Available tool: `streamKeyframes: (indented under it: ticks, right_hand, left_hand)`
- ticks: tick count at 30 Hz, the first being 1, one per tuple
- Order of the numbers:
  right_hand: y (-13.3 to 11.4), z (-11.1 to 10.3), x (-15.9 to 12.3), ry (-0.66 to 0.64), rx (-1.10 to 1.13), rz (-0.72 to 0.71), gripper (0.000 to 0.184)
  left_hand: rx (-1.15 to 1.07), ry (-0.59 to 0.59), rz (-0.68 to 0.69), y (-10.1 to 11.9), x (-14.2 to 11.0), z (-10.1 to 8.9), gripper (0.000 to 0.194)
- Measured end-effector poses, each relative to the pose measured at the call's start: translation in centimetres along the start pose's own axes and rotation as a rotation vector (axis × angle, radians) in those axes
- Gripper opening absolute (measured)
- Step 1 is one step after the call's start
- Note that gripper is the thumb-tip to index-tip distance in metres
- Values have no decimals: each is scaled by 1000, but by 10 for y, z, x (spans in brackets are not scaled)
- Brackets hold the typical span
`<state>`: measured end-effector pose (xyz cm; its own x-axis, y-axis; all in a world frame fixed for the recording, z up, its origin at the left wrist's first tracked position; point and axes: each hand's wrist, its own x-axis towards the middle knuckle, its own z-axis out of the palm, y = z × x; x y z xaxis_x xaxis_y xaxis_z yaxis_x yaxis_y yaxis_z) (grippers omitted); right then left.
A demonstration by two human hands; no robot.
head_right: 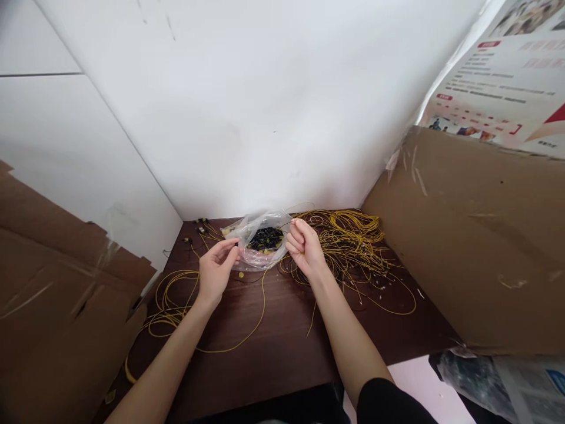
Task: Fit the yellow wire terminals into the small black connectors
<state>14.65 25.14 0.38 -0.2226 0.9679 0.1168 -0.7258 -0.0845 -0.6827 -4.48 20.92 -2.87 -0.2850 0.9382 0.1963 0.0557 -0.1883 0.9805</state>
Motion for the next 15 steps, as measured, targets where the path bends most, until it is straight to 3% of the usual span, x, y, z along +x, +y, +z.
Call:
streamKeyframes:
  ticks: [4, 8, 11, 15]
  right_hand:
    - [-4, 8, -4, -34, -188, -24, 14]
    - [-23, 25, 8, -129, -428, -62, 15]
    - [-44, 53, 27, -173, -637, -186, 15]
    - [-59, 94, 55, -306, -986, -435, 15]
  left_hand:
    - [200, -49, 161, -3, 0, -4, 36]
    - [511, -222, 337, -9, -1, -6, 49]
    - [637, -340, 356, -12, -4, -6, 41]
    - [698, -399, 352, -11, -6, -5, 31]
